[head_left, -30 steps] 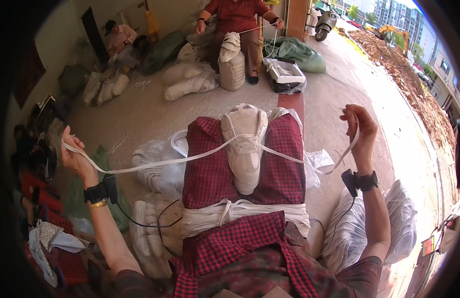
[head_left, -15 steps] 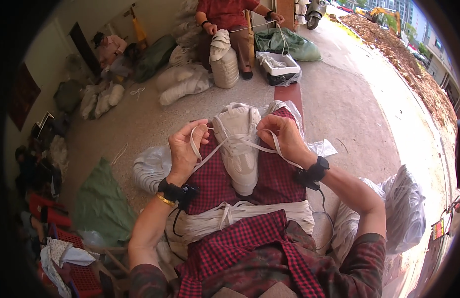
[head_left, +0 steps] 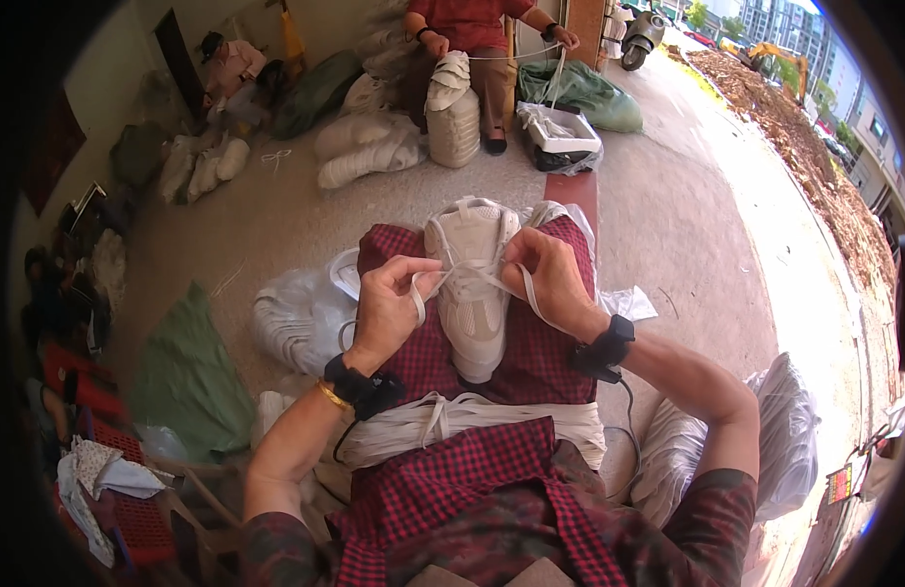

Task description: Manually inserting laces into white shoes and tying/arranging components during footwear production.

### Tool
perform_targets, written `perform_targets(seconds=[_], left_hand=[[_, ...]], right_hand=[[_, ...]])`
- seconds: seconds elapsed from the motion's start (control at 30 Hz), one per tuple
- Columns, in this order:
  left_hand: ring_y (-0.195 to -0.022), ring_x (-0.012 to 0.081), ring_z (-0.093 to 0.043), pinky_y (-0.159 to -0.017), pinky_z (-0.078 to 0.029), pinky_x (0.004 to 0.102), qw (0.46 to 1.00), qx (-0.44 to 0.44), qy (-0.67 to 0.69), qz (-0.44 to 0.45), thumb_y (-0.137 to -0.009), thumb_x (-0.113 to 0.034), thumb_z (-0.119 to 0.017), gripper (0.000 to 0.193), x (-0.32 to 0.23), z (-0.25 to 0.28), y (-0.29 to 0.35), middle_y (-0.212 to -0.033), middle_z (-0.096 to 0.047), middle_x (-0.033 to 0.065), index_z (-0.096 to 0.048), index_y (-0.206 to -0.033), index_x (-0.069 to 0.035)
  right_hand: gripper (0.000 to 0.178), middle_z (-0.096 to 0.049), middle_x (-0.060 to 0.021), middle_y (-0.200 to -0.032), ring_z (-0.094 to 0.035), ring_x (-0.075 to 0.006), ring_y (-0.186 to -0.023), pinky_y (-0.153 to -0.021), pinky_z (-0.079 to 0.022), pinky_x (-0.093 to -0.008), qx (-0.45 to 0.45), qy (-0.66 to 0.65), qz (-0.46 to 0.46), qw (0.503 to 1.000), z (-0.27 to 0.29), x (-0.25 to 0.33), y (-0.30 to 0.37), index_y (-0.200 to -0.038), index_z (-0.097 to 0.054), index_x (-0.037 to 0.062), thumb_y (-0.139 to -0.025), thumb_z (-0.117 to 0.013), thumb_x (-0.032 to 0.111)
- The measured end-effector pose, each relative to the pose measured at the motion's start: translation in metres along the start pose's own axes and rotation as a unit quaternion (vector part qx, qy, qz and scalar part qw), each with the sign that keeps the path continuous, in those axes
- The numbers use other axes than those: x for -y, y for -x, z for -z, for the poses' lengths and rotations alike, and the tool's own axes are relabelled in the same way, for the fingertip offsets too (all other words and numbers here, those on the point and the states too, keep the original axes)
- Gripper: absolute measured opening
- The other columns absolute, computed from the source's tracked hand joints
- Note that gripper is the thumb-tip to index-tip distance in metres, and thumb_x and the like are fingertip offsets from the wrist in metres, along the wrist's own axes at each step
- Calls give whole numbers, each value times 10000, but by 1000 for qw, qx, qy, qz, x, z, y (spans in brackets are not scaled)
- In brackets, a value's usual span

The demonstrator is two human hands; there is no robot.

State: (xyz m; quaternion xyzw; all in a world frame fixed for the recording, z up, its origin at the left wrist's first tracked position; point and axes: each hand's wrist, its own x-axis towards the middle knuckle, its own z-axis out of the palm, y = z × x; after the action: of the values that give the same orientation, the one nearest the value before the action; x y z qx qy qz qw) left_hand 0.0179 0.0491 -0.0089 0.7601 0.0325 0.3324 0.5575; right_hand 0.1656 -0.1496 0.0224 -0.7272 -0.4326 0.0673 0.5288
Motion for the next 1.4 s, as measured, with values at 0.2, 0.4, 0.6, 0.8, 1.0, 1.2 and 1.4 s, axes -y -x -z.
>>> perform_targets(seconds=[0.2, 0.4, 0.6, 0.8, 1.0, 1.2, 1.4], left_hand=[[-780, 68, -658, -652, -534, 216, 989, -34, 71, 126, -953, -120, -687, 180, -12, 4, -1, -891, -718, 44, -699, -1080, 7], [-800, 95, -688, -712, -577, 243, 993, -18, 58, 99, -951, -97, -674, 176, -16, -2, -1, -897, -725, 76, -674, -1080, 23], [-808, 102, -691, -714, -571, 246, 998, -35, -3, 49, -931, -85, -688, 171, -14, -7, 2, -891, -727, 85, -669, -1055, 31], [-775, 83, -666, -658, -544, 237, 997, -65, -5, 29, -892, -41, -705, 133, -11, -10, -1, -871, -715, 65, -671, -1005, 19], [-745, 88, -638, -599, -514, 236, 992, -76, -83, -58, -842, 5, -709, 131, -10, -18, -5, -873, -670, 51, -666, -965, 2], [-689, 110, -626, -570, -498, 260, 988, 21, -141, -60, -796, 81, -648, 200, -22, -6, -20, -809, -628, 68, -657, -971, -14], [-865, 346, -644, -761, -538, 427, 910, 202, -319, -174, -811, -1, -692, 185, -39, 13, -42, -917, -558, 131, -622, -982, -22]], right_hand=[[262, -651, -66, -764, -610, -158, -650, -625, -495, -300, 39, 10, 26, 999, 10, 10, -10, -1090, -590, 19, -846, -682, 44], [252, -610, -103, -942, -594, -280, -875, -753, -511, -401, 132, 328, 205, 913, 30, 42, -22, -1043, -637, 67, -814, -737, 97], [236, -531, -72, -981, -510, -246, -1027, -815, -482, -384, 192, 443, 401, 779, 37, 48, -47, -970, -645, 65, -780, -706, 190], [199, -561, -53, -982, -514, -241, -1033, -807, -470, -367, 277, 497, 331, 753, 36, 49, -55, -981, -677, 68, -787, -655, 103], [225, -614, -89, -1063, -539, -268, -1069, -896, -462, -347, 392, 377, 205, 814, 47, 47, -77, -924, -710, 38, -741, -612, -49], [155, -655, -178, -991, -630, -355, -956, -858, -502, -401, 291, 346, -21, 892, 21, 47, -68, -863, -732, 33, -777, -611, 76], [253, -694, -220, -829, -666, -358, -745, -670, -497, -397, 142, 270, 114, 946, 18, 26, -57, -899, -701, -37, -896, -582, 187]])
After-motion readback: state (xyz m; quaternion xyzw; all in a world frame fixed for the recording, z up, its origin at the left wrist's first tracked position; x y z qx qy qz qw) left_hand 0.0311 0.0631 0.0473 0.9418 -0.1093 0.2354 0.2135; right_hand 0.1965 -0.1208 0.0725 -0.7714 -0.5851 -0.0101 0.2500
